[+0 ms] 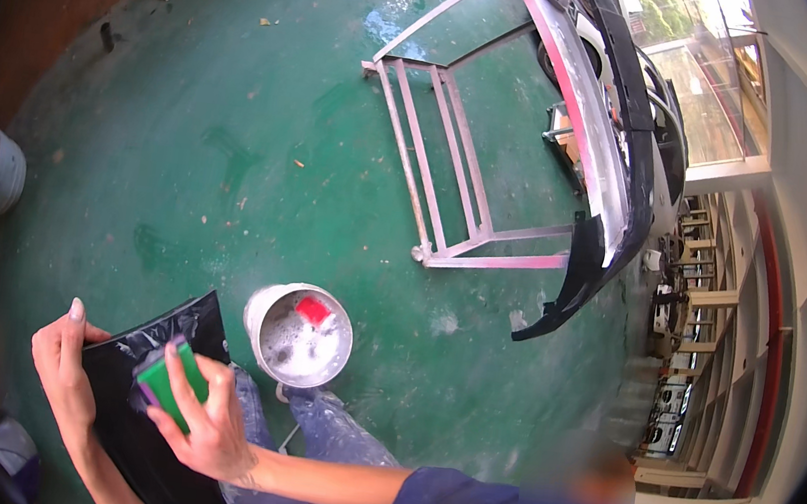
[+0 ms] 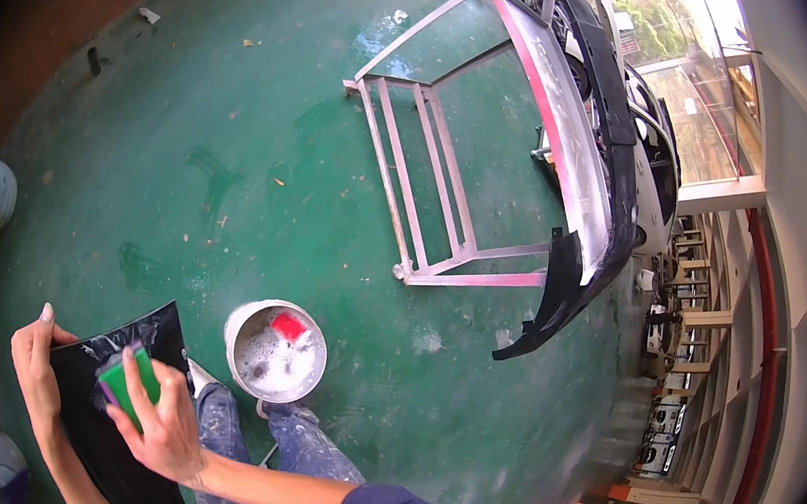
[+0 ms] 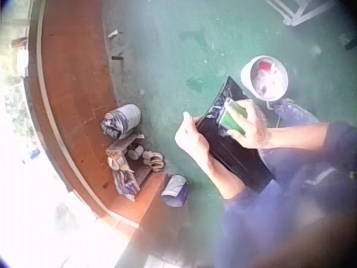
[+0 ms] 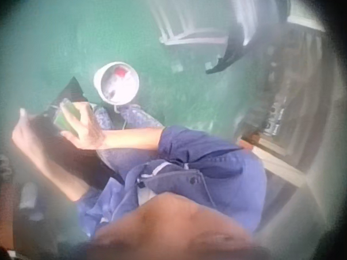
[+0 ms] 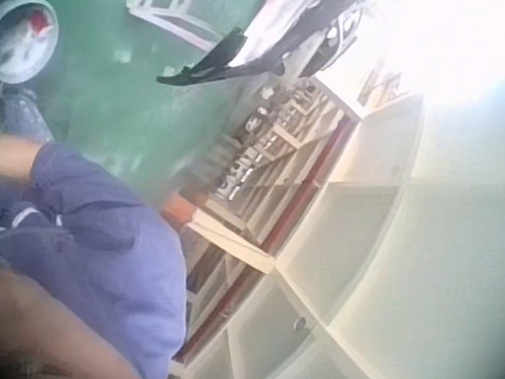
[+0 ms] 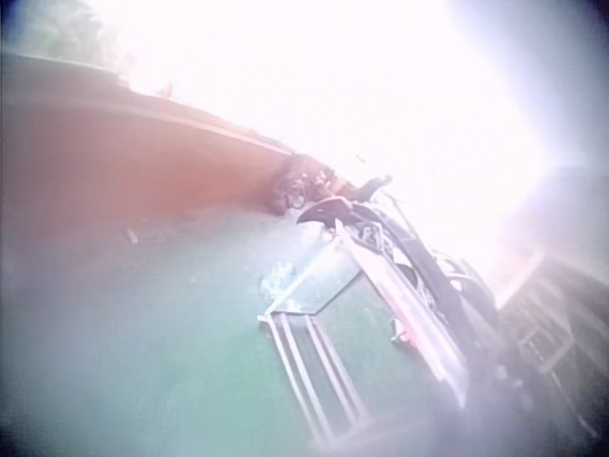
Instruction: The person sands a black car bumper with a sanding block, repeatedly dipping the block into a bucket of water. The person moves the bumper to different positions on a metal stand and continues sanding various sections of the surface.
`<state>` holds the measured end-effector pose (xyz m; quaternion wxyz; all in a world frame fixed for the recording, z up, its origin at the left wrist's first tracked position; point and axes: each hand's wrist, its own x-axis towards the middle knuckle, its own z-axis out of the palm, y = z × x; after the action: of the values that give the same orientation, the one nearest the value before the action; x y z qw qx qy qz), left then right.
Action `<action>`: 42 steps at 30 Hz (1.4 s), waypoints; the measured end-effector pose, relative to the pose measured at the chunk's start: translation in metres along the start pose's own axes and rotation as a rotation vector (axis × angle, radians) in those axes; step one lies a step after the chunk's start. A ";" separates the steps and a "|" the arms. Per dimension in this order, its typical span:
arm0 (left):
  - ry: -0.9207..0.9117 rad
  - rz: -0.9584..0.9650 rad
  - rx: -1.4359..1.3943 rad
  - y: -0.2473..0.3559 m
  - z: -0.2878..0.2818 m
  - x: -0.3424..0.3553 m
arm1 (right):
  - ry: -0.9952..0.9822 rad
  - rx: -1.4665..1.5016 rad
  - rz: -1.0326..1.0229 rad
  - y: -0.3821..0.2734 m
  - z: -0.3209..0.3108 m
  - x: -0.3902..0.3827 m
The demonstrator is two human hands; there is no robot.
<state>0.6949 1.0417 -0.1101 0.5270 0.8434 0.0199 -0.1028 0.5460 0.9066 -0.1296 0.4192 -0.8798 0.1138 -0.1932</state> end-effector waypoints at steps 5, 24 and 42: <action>0.115 0.030 0.009 -0.025 0.002 0.004 | 0.191 -0.071 0.325 0.007 0.016 0.040; -0.142 -0.054 0.027 0.014 -0.025 -0.006 | 0.208 -0.016 0.762 0.288 -0.079 -0.045; -0.321 0.142 0.965 0.090 -0.016 -0.021 | -0.939 -0.966 0.160 0.545 0.024 -0.165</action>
<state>0.6891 1.0176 -0.0199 0.0797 0.9635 -0.1684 -0.1925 0.3872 0.6431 -0.6096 -0.0031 -0.9478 0.0577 0.3135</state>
